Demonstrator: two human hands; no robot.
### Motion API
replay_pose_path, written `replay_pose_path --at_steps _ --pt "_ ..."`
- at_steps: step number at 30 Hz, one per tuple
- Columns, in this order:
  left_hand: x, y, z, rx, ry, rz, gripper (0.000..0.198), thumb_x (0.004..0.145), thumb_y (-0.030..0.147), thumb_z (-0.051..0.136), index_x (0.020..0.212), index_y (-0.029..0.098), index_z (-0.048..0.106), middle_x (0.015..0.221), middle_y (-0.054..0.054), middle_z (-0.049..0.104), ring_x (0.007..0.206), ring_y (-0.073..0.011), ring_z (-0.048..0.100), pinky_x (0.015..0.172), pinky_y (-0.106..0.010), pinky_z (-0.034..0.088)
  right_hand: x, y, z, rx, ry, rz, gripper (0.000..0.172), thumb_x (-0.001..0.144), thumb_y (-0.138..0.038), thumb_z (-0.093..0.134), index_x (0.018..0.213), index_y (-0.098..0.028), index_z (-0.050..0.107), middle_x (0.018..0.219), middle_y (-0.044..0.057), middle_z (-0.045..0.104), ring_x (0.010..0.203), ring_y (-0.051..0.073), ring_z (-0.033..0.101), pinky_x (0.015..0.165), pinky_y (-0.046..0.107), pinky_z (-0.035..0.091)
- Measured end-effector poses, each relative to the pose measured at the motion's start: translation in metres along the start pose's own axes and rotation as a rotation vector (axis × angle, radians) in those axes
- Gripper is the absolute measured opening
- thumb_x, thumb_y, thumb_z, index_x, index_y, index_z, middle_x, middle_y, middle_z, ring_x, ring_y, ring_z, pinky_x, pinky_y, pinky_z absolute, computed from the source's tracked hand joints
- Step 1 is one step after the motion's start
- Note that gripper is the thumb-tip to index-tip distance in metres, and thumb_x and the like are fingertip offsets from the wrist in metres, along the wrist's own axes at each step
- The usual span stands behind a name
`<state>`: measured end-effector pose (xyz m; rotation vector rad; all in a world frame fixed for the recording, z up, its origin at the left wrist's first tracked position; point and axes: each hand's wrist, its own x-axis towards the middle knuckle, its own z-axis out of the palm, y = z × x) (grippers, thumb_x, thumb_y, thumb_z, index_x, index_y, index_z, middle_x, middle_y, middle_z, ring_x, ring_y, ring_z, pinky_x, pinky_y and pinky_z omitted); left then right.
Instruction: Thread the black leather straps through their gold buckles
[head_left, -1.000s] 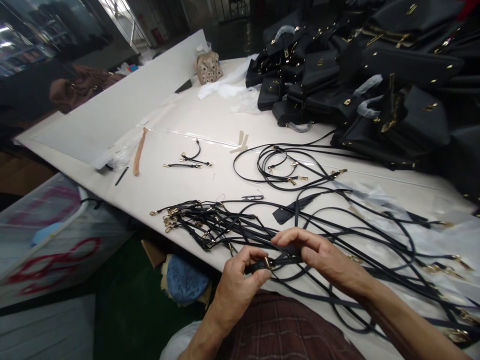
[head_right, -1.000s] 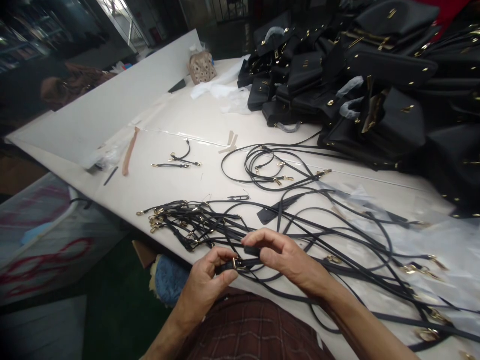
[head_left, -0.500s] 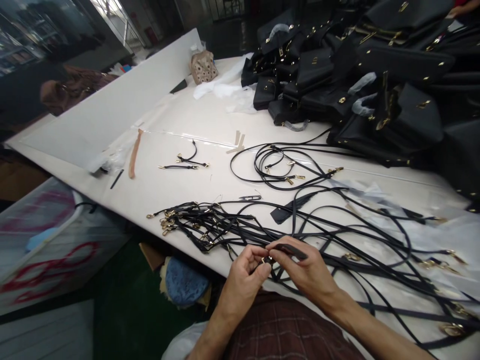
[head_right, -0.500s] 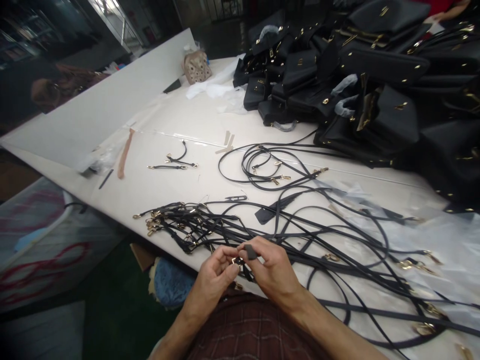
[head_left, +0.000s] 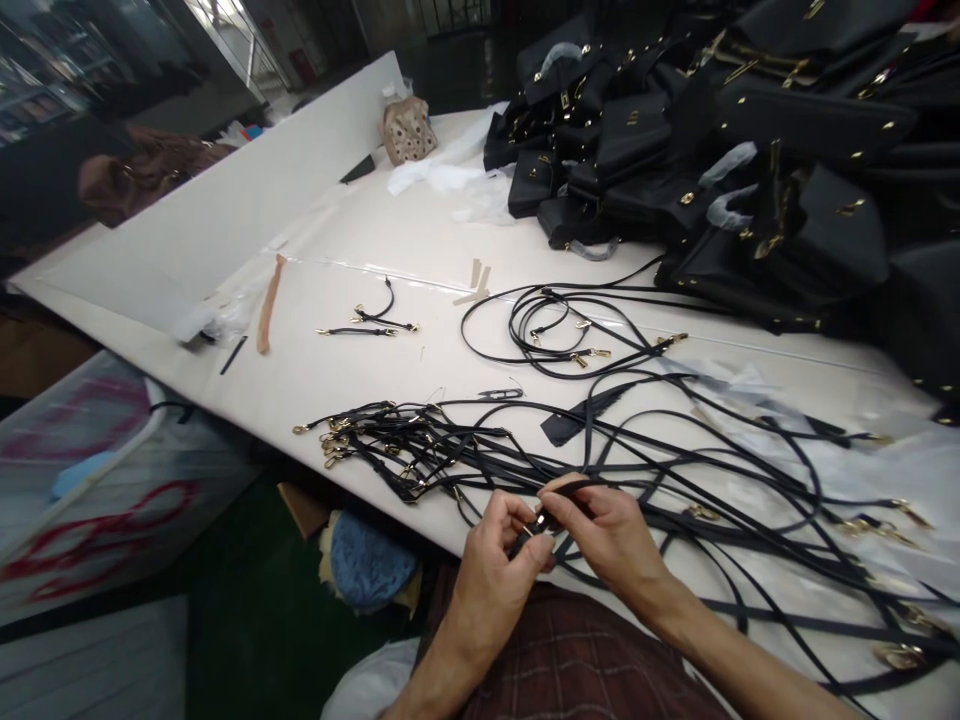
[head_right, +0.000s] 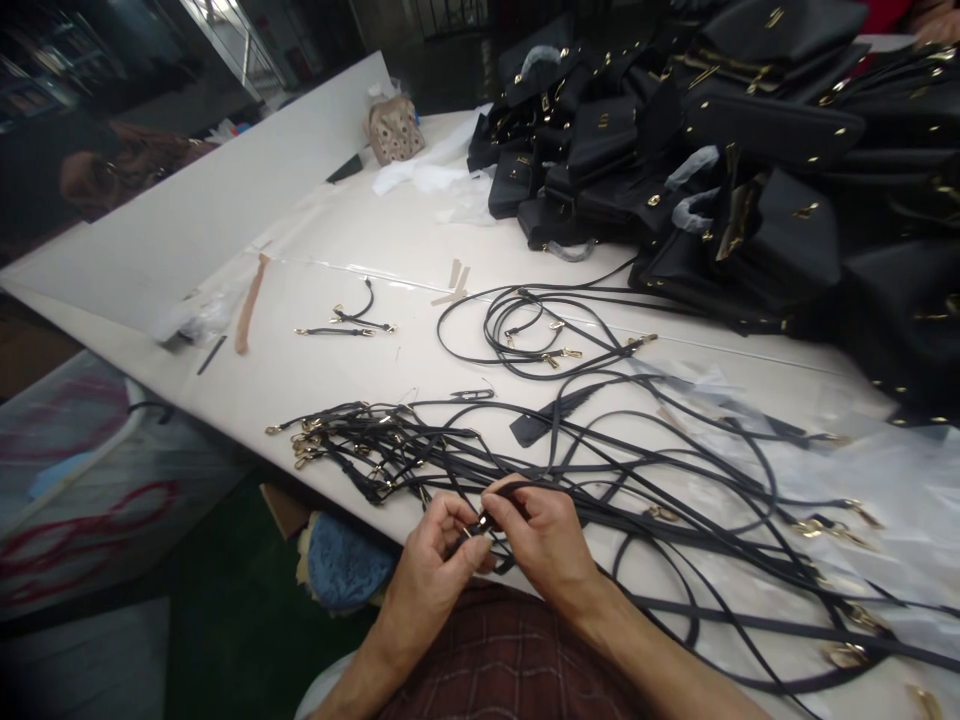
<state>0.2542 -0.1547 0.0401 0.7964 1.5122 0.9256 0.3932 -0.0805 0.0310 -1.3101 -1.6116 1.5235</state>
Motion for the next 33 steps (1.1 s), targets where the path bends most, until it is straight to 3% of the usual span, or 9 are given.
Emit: replay_pose_path --at_steps 5,9,12,15,19,24,28,31,33 --pt "-0.002 -0.004 -0.001 0.049 0.038 0.056 0.014 0.085 0.023 0.060 0.091 0.021 0.047 0.085 -0.002 0.066 0.079 -0.0187 0.068 0.071 -0.029 0.051 0.003 0.005 0.002 0.345 0.037 0.270 0.038 0.080 -0.057 0.063 0.083 -0.019 0.057 0.063 0.003 0.067 0.057 0.023 0.065 0.060 0.035 0.055" --pt "-0.003 -0.008 -0.002 -0.072 -0.019 0.050 0.011 0.091 0.027 0.053 0.095 0.021 0.045 0.090 -0.004 0.066 0.081 -0.0186 0.069 0.074 -0.031 0.053 0.007 0.003 -0.002 0.299 -0.076 0.186 0.034 0.083 -0.052 0.062 0.083 -0.018 0.058 0.073 0.002 0.065 0.069 0.020 0.062 0.067 0.032 0.051" --pt "-0.004 -0.008 -0.001 -0.075 -0.013 0.062 0.014 0.093 0.033 0.050 0.098 0.020 0.045 0.083 -0.002 0.063 0.066 -0.0144 0.065 0.059 -0.025 0.050 0.007 -0.003 -0.003 0.254 -0.207 0.124 0.027 0.082 -0.044 0.065 0.085 -0.017 0.060 0.079 0.002 0.063 0.075 0.018 0.058 0.070 0.029 0.047" --pt "-0.006 -0.005 -0.002 0.017 0.046 0.087 0.020 0.095 0.039 0.047 0.101 0.020 0.047 0.077 0.001 0.061 0.053 -0.0096 0.055 0.050 -0.022 0.042 0.004 -0.006 0.001 0.253 -0.283 0.164 0.026 0.084 -0.043 0.062 0.085 -0.017 0.060 0.073 -0.001 0.058 0.070 0.016 0.053 0.064 0.026 0.045" --pt "-0.008 -0.001 -0.003 0.057 0.042 0.124 0.018 0.096 0.036 0.045 0.104 0.020 0.050 0.089 -0.004 0.066 0.076 -0.0156 0.064 0.069 -0.027 0.049 0.000 -0.002 0.006 0.311 -0.280 0.216 0.030 0.088 -0.048 0.057 0.084 -0.018 0.056 0.067 -0.004 0.049 0.061 0.013 0.046 0.055 0.023 0.040" --pt "-0.006 -0.002 -0.008 0.272 0.003 0.276 0.020 0.085 0.017 0.060 0.105 0.023 0.060 0.103 -0.006 0.067 0.098 -0.0225 0.062 0.089 -0.033 0.046 0.001 0.002 0.004 0.367 -0.274 0.214 0.032 0.089 -0.049 0.058 0.081 -0.018 0.054 0.067 -0.005 0.044 0.059 0.010 0.040 0.052 0.021 0.037" --pt "-0.003 -0.010 -0.013 0.443 0.047 0.422 0.024 0.089 0.018 0.055 0.110 0.024 0.065 0.103 -0.010 0.068 0.097 -0.0250 0.062 0.088 -0.035 0.046 0.001 0.000 0.004 0.481 -0.305 0.314 0.038 0.085 -0.057 0.059 0.082 -0.020 0.050 0.066 -0.006 0.043 0.054 0.010 0.042 0.045 0.020 0.039" --pt "-0.002 -0.016 -0.014 0.522 0.054 0.425 0.025 0.091 0.022 0.053 0.113 0.024 0.066 0.097 -0.012 0.070 0.091 -0.0251 0.064 0.084 -0.033 0.047 0.000 -0.001 0.007 0.555 -0.369 0.333 0.041 0.084 -0.060 0.058 0.085 -0.021 0.046 0.068 -0.005 0.049 0.055 0.011 0.049 0.046 0.021 0.045" --pt "-0.002 -0.017 -0.015 0.547 0.073 0.421 0.025 0.091 0.023 0.053 0.113 0.023 0.066 0.095 -0.012 0.070 0.089 -0.0249 0.065 0.082 -0.032 0.047 -0.002 0.000 0.009 0.529 -0.409 0.325 0.040 0.085 -0.059 0.058 0.086 -0.022 0.045 0.062 -0.008 0.045 0.047 0.008 0.043 0.040 0.017 0.037"
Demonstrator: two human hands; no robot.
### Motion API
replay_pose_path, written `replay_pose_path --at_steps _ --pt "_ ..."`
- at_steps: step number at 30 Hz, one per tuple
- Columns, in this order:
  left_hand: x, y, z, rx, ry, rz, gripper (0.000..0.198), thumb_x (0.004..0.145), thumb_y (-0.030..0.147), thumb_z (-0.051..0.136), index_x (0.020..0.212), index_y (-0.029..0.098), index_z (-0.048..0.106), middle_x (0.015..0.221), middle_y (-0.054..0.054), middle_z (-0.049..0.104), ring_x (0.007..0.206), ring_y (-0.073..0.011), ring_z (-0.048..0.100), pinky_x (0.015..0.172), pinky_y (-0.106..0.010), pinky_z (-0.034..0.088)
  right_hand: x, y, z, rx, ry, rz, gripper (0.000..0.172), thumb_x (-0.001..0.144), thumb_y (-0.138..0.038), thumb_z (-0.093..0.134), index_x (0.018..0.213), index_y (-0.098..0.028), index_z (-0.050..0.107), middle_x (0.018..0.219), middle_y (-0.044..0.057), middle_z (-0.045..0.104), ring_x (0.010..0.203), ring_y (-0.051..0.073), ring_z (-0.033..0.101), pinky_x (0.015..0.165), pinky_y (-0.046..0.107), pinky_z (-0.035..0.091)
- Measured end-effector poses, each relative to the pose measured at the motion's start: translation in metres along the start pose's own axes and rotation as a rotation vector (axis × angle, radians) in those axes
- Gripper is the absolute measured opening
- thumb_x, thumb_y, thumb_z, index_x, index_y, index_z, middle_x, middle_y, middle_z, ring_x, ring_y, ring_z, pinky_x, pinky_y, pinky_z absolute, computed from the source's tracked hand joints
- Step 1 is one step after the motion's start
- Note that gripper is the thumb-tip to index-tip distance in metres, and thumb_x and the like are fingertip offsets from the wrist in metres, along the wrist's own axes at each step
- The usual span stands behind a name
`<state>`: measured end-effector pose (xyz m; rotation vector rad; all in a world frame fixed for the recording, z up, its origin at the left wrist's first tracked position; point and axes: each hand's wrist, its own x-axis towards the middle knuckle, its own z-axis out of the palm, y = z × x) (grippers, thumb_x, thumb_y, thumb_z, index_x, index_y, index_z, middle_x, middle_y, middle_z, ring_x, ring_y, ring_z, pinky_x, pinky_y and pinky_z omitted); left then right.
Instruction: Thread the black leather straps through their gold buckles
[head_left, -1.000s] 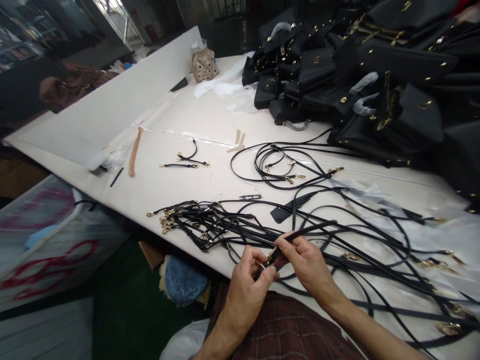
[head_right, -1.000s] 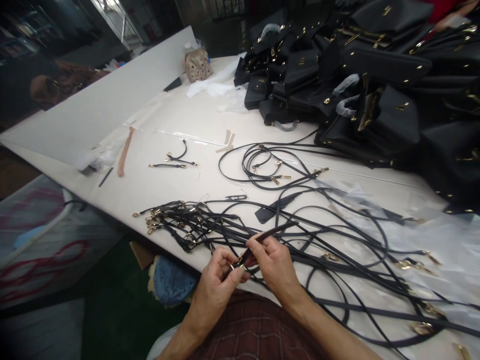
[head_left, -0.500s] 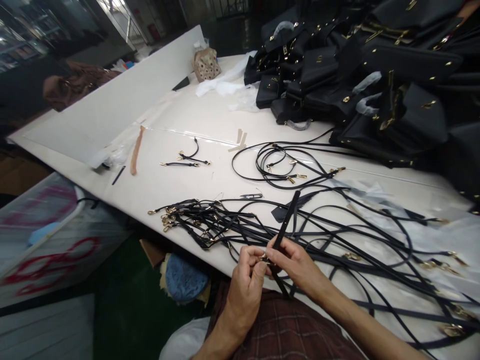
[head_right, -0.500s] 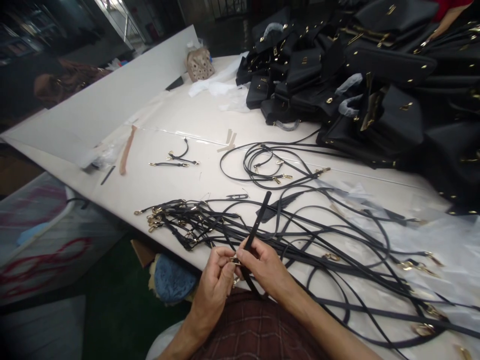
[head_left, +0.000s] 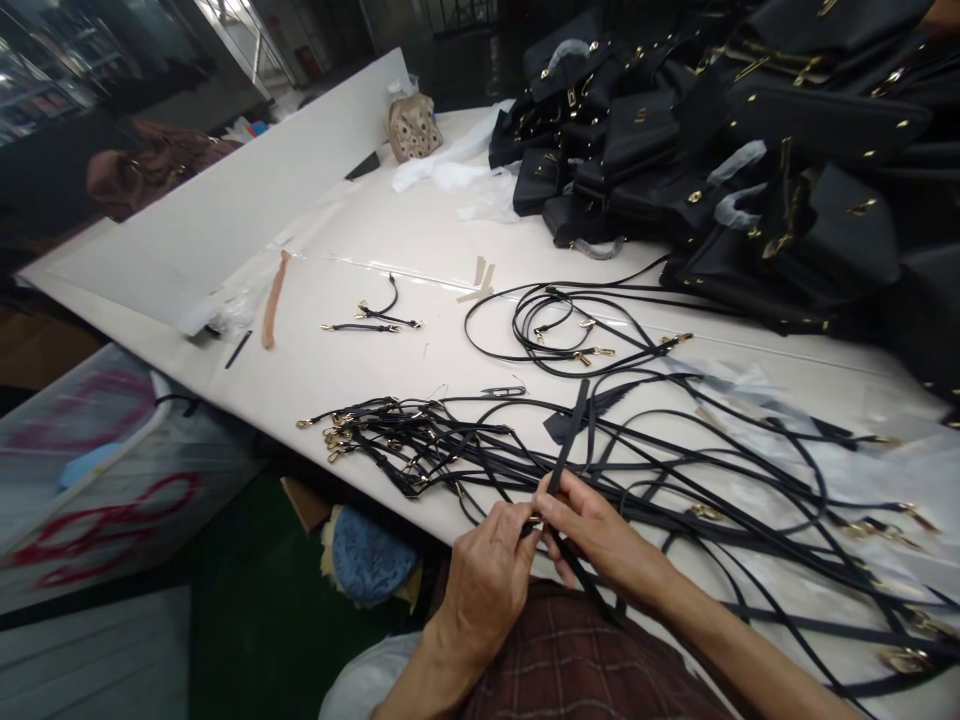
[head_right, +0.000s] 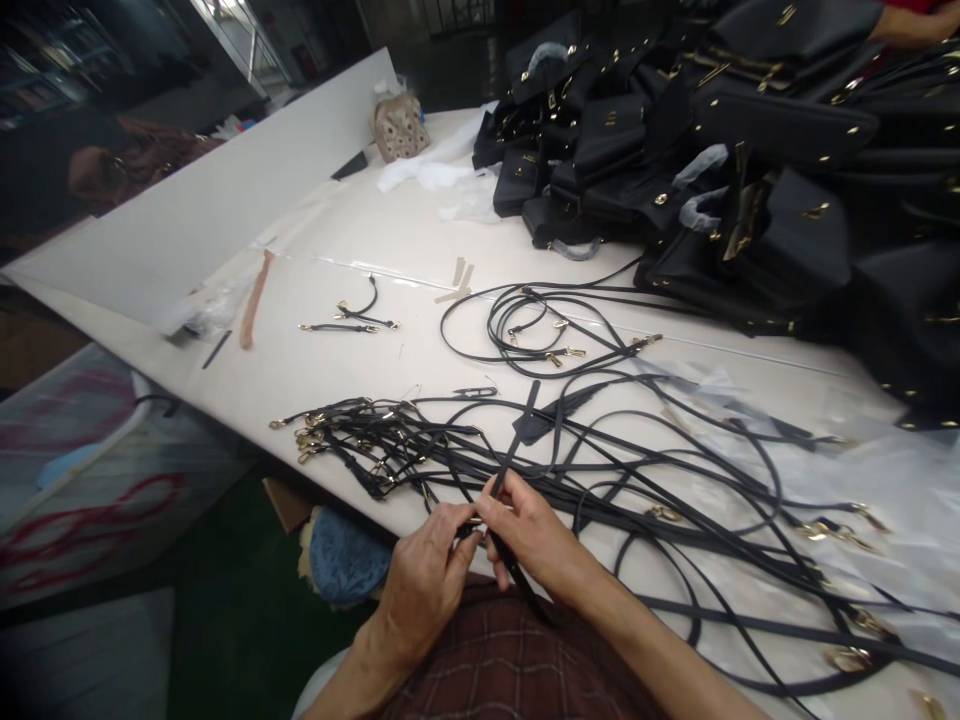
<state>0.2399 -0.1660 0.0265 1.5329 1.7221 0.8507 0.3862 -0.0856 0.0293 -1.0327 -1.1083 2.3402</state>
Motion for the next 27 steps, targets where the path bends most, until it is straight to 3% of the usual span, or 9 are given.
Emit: replay_pose_path --at_steps 3,7,10,13,18,20,23,27 --pt "0.003 -0.002 -0.006 0.009 0.124 -0.058 0.020 0.089 0.023 0.057 0.105 0.023 0.068 0.093 -0.011 0.071 0.088 -0.0249 0.065 0.082 -0.031 0.047 0.000 0.004 0.000 -0.100 0.031 0.022 0.041 0.084 -0.060 0.059 0.092 -0.021 0.047 0.058 -0.011 0.040 0.038 0.004 0.025 0.033 0.015 0.019" --pt "0.013 -0.007 -0.028 -0.071 0.335 -0.262 0.016 0.085 0.028 0.063 0.100 0.023 0.065 0.096 -0.007 0.072 0.089 -0.0236 0.066 0.083 -0.032 0.047 -0.006 0.005 -0.004 -0.159 0.020 0.067 0.052 0.083 -0.065 0.057 0.102 -0.017 0.057 0.053 -0.011 0.032 0.042 0.005 0.018 0.036 0.017 0.012" --pt "0.020 -0.010 -0.043 -0.423 0.273 -0.378 0.031 0.084 0.031 0.065 0.111 0.022 0.052 0.093 -0.005 0.073 0.083 -0.0205 0.068 0.080 -0.032 0.050 -0.017 0.010 -0.014 -0.170 -0.110 0.131 0.051 0.082 -0.062 0.062 0.094 -0.013 0.067 0.055 -0.008 0.036 0.048 0.006 0.023 0.042 0.019 0.015" --pt "0.023 -0.014 -0.048 -0.781 0.214 -0.421 0.032 0.080 0.030 0.071 0.098 0.020 0.046 0.085 -0.005 0.075 0.082 -0.0197 0.071 0.082 -0.032 0.051 -0.026 0.019 -0.029 -0.149 -0.222 0.243 0.047 0.076 -0.058 0.070 0.090 -0.013 0.070 0.056 -0.006 0.046 0.045 0.004 0.030 0.040 0.017 0.019" --pt "0.021 -0.012 -0.039 -1.008 0.190 -0.474 0.035 0.070 0.029 0.080 0.085 0.017 0.050 0.083 -0.008 0.075 0.077 -0.0199 0.070 0.079 -0.033 0.051 -0.027 0.020 -0.028 0.020 -0.397 0.353 0.043 0.069 -0.048 0.080 0.090 -0.016 0.061 0.067 0.002 0.068 0.043 0.008 0.053 0.042 0.017 0.041" --pt "0.021 -0.006 -0.035 -1.037 0.150 -0.471 0.032 0.070 0.028 0.080 0.085 0.016 0.054 0.083 -0.006 0.073 0.078 -0.0181 0.068 0.079 -0.030 0.050 -0.022 0.013 -0.018 0.031 -0.469 0.330 0.043 0.074 -0.048 0.076 0.099 -0.015 0.063 0.073 0.003 0.070 0.041 0.005 0.050 0.040 0.014 0.037" --pt "0.020 0.005 -0.032 -1.030 0.098 -0.442 0.021 0.077 0.029 0.074 0.085 0.015 0.062 0.077 -0.002 0.068 0.075 -0.0135 0.061 0.075 -0.024 0.047 -0.017 0.006 -0.008 0.006 -0.546 0.254 0.045 0.086 -0.052 0.062 0.103 -0.011 0.069 0.058 -0.001 0.064 0.033 0.002 0.033 0.034 0.014 0.022" --pt "0.017 0.006 -0.032 -1.072 0.103 -0.505 0.017 0.080 0.029 0.070 0.081 0.014 0.063 0.067 0.001 0.059 0.058 -0.0072 0.048 0.056 -0.017 0.037 -0.016 0.007 -0.016 0.005 -0.463 0.217 0.053 0.090 -0.058 0.053 0.110 -0.011 0.067 0.043 -0.007 0.053 0.027 0.003 0.026 0.031 0.017 0.012"
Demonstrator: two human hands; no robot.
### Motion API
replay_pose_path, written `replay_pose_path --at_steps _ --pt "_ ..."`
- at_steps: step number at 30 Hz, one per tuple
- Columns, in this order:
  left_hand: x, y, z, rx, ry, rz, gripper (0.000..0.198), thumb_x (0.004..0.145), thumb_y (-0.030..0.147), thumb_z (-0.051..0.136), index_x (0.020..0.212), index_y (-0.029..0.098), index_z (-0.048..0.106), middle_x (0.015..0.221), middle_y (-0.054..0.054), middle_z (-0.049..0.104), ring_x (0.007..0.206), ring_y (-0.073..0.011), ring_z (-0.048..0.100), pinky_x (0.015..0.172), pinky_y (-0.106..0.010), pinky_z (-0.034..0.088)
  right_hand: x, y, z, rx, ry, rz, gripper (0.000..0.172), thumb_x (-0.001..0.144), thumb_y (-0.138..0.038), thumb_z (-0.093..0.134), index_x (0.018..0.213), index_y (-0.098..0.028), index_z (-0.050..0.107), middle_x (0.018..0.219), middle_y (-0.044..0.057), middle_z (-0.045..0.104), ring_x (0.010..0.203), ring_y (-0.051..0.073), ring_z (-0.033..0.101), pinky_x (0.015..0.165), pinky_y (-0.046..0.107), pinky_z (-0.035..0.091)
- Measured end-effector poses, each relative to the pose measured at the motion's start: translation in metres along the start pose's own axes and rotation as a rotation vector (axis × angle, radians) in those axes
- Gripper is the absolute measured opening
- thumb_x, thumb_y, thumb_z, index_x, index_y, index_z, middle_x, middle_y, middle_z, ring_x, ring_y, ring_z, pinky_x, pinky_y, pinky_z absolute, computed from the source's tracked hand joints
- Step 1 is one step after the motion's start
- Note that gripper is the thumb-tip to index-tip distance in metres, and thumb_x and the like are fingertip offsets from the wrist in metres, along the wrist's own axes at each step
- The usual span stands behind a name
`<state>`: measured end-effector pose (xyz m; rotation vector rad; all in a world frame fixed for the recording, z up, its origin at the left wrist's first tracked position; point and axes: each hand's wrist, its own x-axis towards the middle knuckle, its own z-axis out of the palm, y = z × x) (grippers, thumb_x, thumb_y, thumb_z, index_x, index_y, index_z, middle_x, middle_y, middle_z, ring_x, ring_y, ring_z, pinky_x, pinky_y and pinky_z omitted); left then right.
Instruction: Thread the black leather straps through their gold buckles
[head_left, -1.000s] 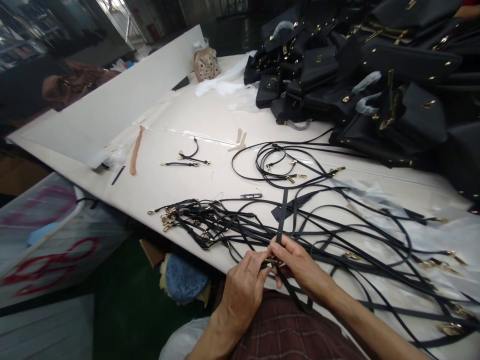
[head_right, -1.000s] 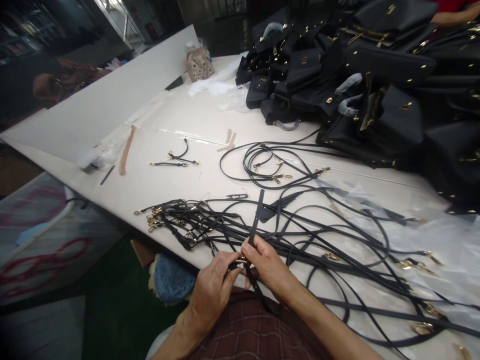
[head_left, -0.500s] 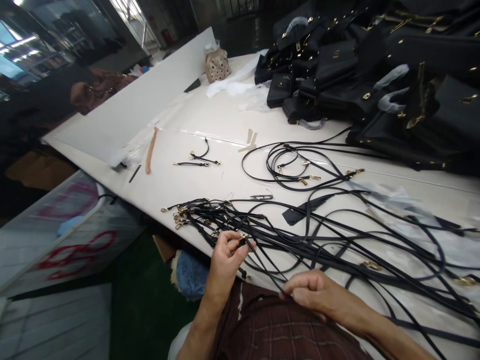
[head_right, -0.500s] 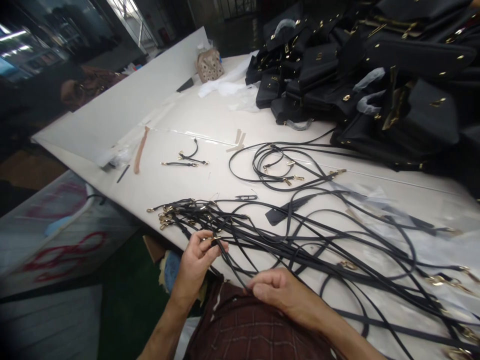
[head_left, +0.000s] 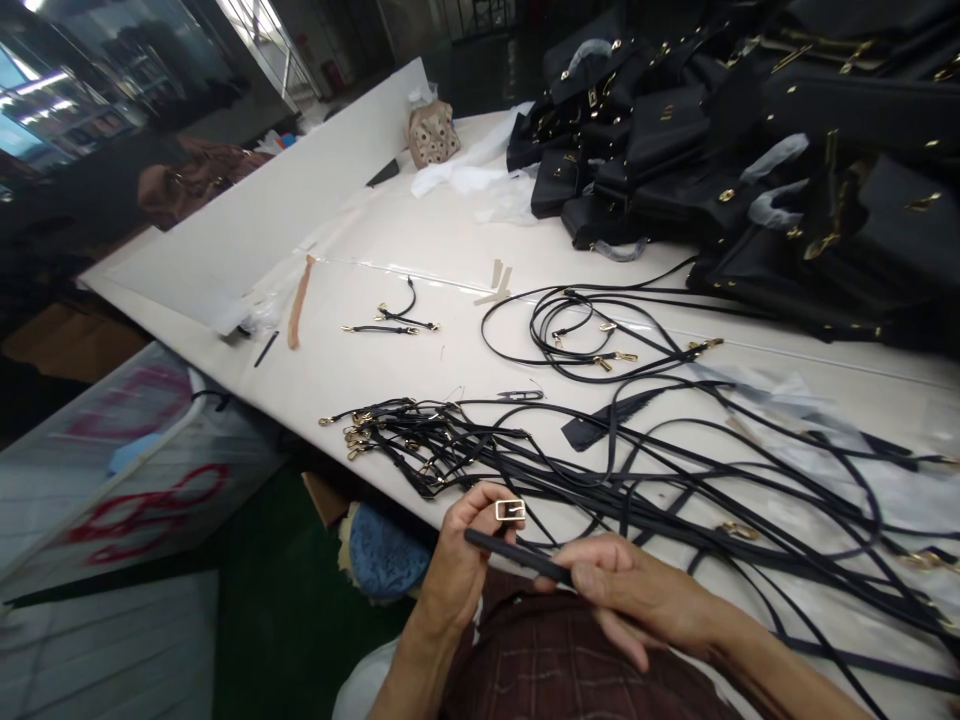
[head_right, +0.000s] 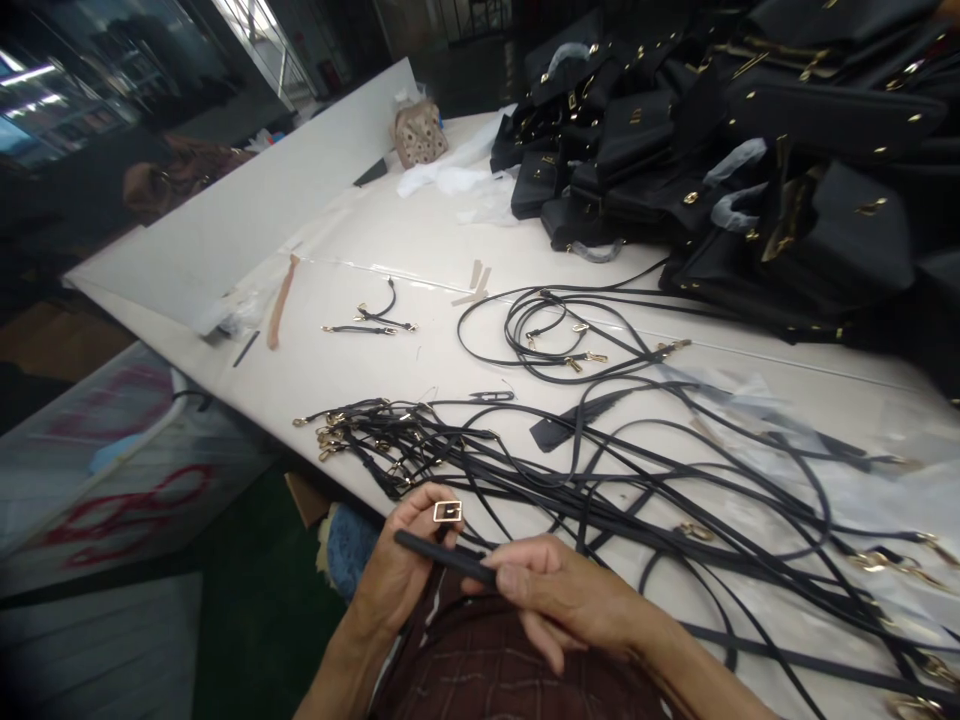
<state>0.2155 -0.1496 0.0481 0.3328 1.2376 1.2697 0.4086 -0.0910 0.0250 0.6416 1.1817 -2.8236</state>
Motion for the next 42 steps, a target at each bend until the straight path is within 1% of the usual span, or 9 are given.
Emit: replay_pose_path --at_steps 4,7,11,21,27,31,35,38,42 --pt "0.002 -0.007 -0.011 -0.122 -0.042 -0.031 0.025 0.081 0.035 0.070 0.091 0.012 0.063 0.071 0.000 0.058 0.052 -0.0042 0.042 0.048 -0.016 0.027 -0.011 0.000 -0.016 -0.021 0.155 -0.027 0.046 0.084 -0.056 0.064 0.090 -0.011 0.070 0.058 0.000 0.060 0.040 0.005 0.039 0.041 0.016 0.026" --pt "0.003 -0.012 -0.015 -0.230 -0.084 -0.037 0.027 0.080 0.035 0.072 0.091 0.012 0.062 0.073 -0.001 0.058 0.051 -0.0038 0.042 0.048 -0.017 0.028 -0.013 0.002 -0.024 -0.040 0.220 -0.021 0.046 0.083 -0.056 0.065 0.086 -0.010 0.071 0.061 0.000 0.057 0.046 0.005 0.034 0.044 0.018 0.022" --pt "0.002 -0.014 -0.012 -0.319 -0.116 -0.059 0.026 0.079 0.034 0.074 0.089 0.013 0.061 0.071 -0.001 0.058 0.049 -0.0035 0.042 0.048 -0.017 0.029 -0.006 0.010 -0.027 -0.032 0.206 -0.006 0.047 0.084 -0.056 0.064 0.089 -0.009 0.070 0.058 -0.002 0.053 0.046 0.005 0.029 0.044 0.020 0.016" --pt "0.000 -0.022 -0.003 -0.407 -0.114 -0.092 0.032 0.077 0.036 0.076 0.099 0.016 0.064 0.072 -0.001 0.060 0.048 -0.0033 0.043 0.050 -0.018 0.033 0.007 0.018 -0.024 0.067 0.172 -0.031 0.045 0.084 -0.054 0.065 0.087 -0.009 0.068 0.056 -0.003 0.052 0.043 0.005 0.030 0.044 0.019 0.019" --pt "-0.001 -0.030 0.002 -0.084 -0.161 -0.059 0.034 0.086 0.043 0.064 0.106 0.016 0.062 0.066 0.001 0.055 0.053 -0.0070 0.044 0.052 -0.019 0.031 0.021 0.009 -0.009 0.114 0.159 -0.117 0.045 0.086 -0.057 0.060 0.083 -0.012 0.063 0.062 -0.002 0.055 0.042 0.004 0.027 0.042 0.019 0.018" --pt "0.000 -0.023 0.004 0.296 -0.113 0.056 0.030 0.090 0.039 0.059 0.112 0.017 0.059 0.078 0.000 0.058 0.058 -0.0080 0.044 0.054 -0.020 0.035 0.031 0.004 -0.002 -0.054 0.356 -0.233 0.047 0.084 -0.060 0.060 0.105 -0.019 0.056 0.072 -0.003 0.055 0.047 0.007 0.033 0.044 0.018 0.025" --pt "0.000 -0.016 0.016 0.583 -0.174 0.129 0.026 0.089 0.031 0.057 0.111 0.018 0.061 0.089 -0.003 0.061 0.065 -0.0119 0.051 0.060 -0.023 0.043 0.041 -0.003 0.004 -0.366 0.646 -0.355 0.056 0.077 -0.051 0.069 0.124 -0.023 0.053 0.100 0.004 0.061 0.080 0.019 0.058 0.072 0.031 0.047" --pt "0.001 -0.018 0.025 0.657 -0.195 0.106 0.023 0.087 0.024 0.054 0.108 0.017 0.062 0.085 -0.003 0.061 0.063 -0.0125 0.053 0.060 -0.024 0.044 0.045 -0.012 0.010 -0.534 0.771 -0.459 0.036 0.089 -0.048 0.055 0.113 -0.023 0.064 0.103 0.006 0.062 0.096 0.024 0.057 0.088 0.037 0.044" --pt "0.003 -0.023 0.024 0.525 -0.194 -0.081 0.035 0.084 0.025 0.055 0.118 0.017 0.052 0.075 0.003 0.054 0.052 -0.0101 0.051 0.049 -0.022 0.041 0.042 -0.025 0.009 -0.393 0.763 -0.513 0.046 0.097 -0.054 0.036 0.102 -0.023 0.070 0.111 0.008 0.064 0.108 0.026 0.055 0.098 0.041 0.040"
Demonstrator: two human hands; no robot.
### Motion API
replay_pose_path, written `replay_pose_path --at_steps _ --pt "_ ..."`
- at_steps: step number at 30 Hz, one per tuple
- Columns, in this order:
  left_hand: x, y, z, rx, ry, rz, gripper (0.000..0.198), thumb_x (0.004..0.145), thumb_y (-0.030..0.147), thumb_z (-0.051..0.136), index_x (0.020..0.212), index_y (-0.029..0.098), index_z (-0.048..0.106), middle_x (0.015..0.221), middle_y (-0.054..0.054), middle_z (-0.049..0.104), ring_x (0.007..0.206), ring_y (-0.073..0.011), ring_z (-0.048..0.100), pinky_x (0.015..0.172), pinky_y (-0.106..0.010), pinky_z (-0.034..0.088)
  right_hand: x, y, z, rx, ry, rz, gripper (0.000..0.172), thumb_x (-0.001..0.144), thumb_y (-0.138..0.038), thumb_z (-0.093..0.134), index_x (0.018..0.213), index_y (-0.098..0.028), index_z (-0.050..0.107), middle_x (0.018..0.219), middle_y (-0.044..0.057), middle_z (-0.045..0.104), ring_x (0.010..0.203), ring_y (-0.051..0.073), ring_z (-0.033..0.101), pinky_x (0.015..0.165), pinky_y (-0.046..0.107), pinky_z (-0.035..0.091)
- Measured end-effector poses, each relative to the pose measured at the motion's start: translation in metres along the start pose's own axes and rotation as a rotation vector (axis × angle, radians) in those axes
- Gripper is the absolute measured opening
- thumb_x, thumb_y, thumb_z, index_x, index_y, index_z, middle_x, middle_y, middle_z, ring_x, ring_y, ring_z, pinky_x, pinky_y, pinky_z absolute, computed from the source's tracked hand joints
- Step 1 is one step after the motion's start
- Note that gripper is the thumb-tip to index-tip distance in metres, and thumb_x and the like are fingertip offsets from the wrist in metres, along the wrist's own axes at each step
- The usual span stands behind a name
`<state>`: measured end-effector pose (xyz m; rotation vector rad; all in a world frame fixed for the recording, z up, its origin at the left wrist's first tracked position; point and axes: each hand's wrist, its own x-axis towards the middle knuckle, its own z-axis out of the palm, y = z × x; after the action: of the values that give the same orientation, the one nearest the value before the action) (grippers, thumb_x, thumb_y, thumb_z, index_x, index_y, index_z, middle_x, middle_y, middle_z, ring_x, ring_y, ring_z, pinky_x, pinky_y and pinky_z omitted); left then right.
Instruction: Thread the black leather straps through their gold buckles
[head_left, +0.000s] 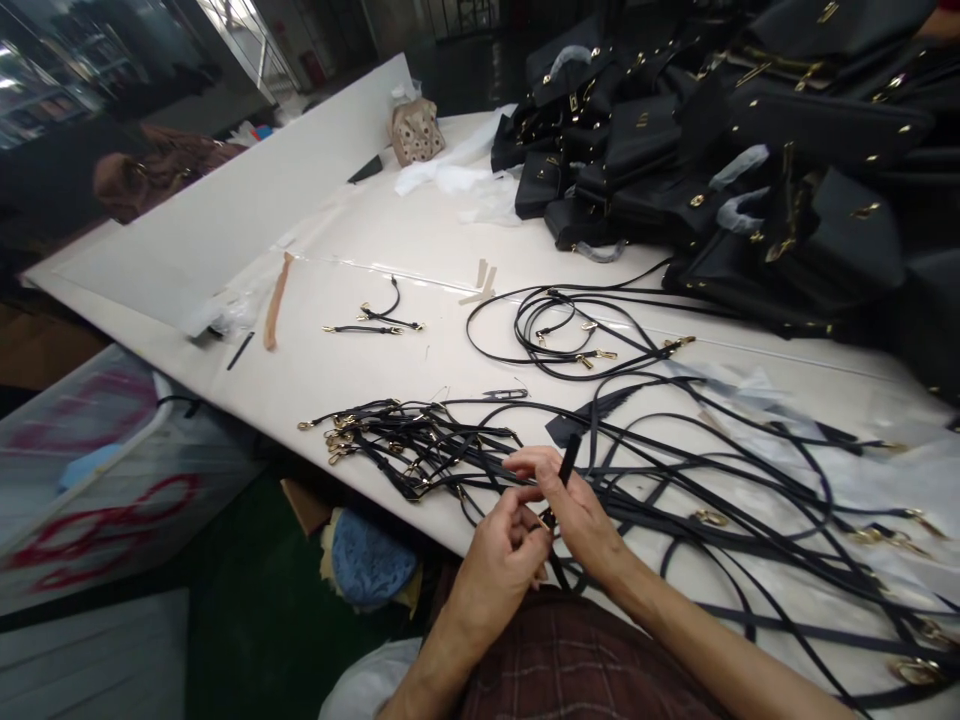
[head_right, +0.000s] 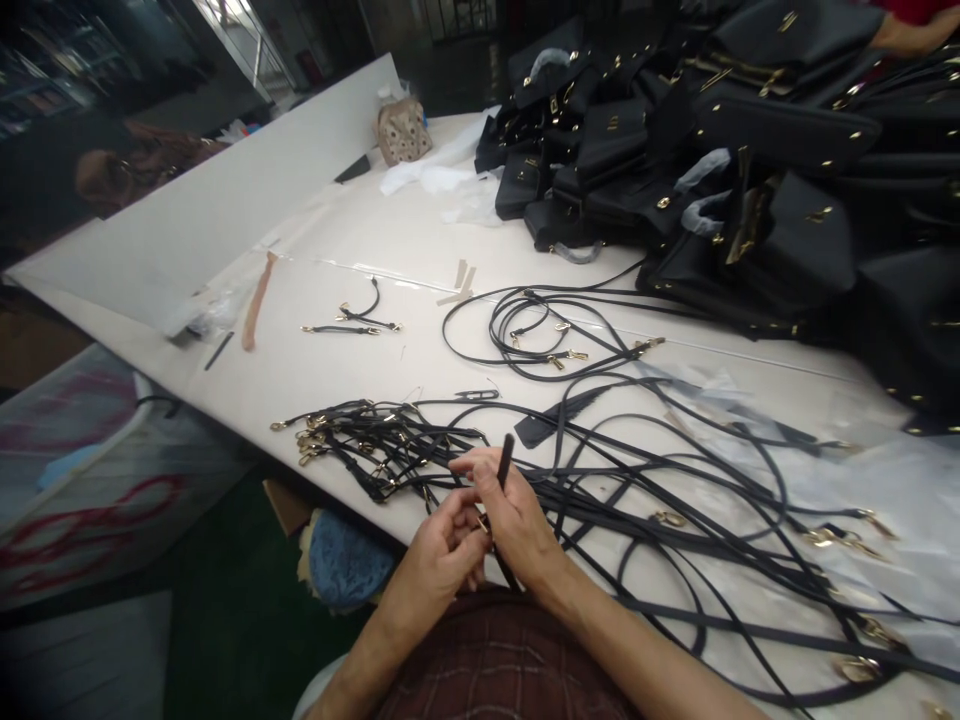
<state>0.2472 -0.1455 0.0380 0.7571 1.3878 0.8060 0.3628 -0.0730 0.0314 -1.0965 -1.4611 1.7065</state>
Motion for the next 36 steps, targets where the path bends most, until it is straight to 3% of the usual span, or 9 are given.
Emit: replay_pose_path --at_steps 3,8,11,14,20,23,26,32,36 --pt "-0.002 -0.002 -0.004 -0.151 -0.046 -0.068 0.032 0.083 0.026 0.055 0.113 0.014 0.055 0.076 0.001 0.056 0.050 -0.0072 0.045 0.047 -0.019 0.033 0.006 -0.007 -0.011 0.377 -0.006 0.154 0.052 0.096 -0.058 0.036 0.104 -0.021 0.071 0.113 0.009 0.068 0.113 0.028 0.056 0.104 0.044 0.037" --pt "-0.006 -0.001 -0.007 -0.405 -0.139 -0.023 0.039 0.089 0.045 0.051 0.106 0.011 0.062 0.081 -0.005 0.061 0.059 -0.0089 0.044 0.055 -0.021 0.032 0.013 -0.013 -0.032 0.886 -0.098 0.328 0.055 0.097 -0.056 0.036 0.102 -0.015 0.072 0.099 0.011 0.073 0.103 0.025 0.064 0.102 0.042 0.042" --pt "-0.004 -0.003 -0.005 -0.301 -0.100 -0.071 0.046 0.089 0.054 0.050 0.099 0.011 0.065 0.072 -0.002 0.056 0.056 -0.0085 0.042 0.052 -0.021 0.029 0.012 -0.013 -0.040 1.027 -0.109 0.363 0.055 0.098 -0.056 0.034 0.104 -0.016 0.072 0.096 0.008 0.074 0.098 0.022 0.067 0.097 0.039 0.047" --pt "-0.001 -0.003 -0.001 -0.158 -0.077 -0.162 0.042 0.086 0.051 0.054 0.086 0.011 0.065 0.064 0.001 0.052 0.052 -0.0078 0.039 0.050 -0.021 0.027 0.010 -0.013 -0.044 1.109 -0.129 0.348 0.055 0.098 -0.057 0.033 0.105 -0.018 0.071 0.094 0.006 0.075 0.096 0.022 0.068 0.095 0.039 0.049" --pt "0.001 -0.006 0.001 -0.074 -0.064 -0.193 0.022 0.078 0.036 0.058 0.072 0.016 0.054 0.053 0.007 0.042 0.047 -0.0073 0.031 0.046 -0.021 0.022 0.007 -0.011 -0.051 1.052 -0.164 0.322 0.048 0.094 -0.057 0.046 0.106 -0.019 0.071 0.099 0.007 0.074 0.098 0.022 0.066 0.096 0.039 0.047" --pt "0.003 -0.009 -0.005 -0.033 -0.032 -0.152 0.020 0.079 0.035 0.057 0.071 0.018 0.050 0.053 0.008 0.036 0.048 -0.0077 0.027 0.046 -0.022 0.018 -0.001 -0.005 -0.054 0.880 -0.176 0.309 0.037 0.093 -0.047 0.055 0.108 -0.017 0.071 0.104 0.009 0.072 0.103 0.023 0.063 0.097 0.039 0.045" --pt "0.004 -0.010 -0.009 0.070 0.007 -0.096 0.019 0.080 0.031 0.055 0.069 0.018 0.047 0.058 0.007 0.037 0.054 -0.0087 0.030 0.049 -0.022 0.023 -0.011 0.001 -0.054 0.666 -0.213 0.337 0.029 0.089 -0.038 0.066 0.109 -0.017 0.070 0.106 0.010 0.070 0.102 0.022 0.062 0.093 0.036 0.045" --pt "0.001 -0.003 -0.011 0.284 0.081 -0.042 0.018 0.081 0.029 0.052 0.068 0.019 0.048 0.060 0.006 0.042 0.058 -0.0109 0.038 0.054 -0.023 0.030 -0.020 0.012 -0.050 0.485 -0.124 0.474 0.037 0.075 -0.043 0.079 0.097 -0.015 0.072 0.079 0.005 0.073 0.069 0.016 0.066 0.075 0.031 0.050" --pt "-0.002 0.002 -0.008 0.349 0.153 -0.010 0.015 0.082 0.029 0.052 0.074 0.018 0.057 0.061 0.004 0.051 0.060 -0.0128 0.047 0.057 -0.023 0.035 -0.020 0.018 -0.048 0.428 -0.056 0.504 0.043 0.066 -0.044 0.084 0.094 -0.013 0.072 0.069 0.007 0.074 0.063 0.018 0.067 0.069 0.031 0.051"
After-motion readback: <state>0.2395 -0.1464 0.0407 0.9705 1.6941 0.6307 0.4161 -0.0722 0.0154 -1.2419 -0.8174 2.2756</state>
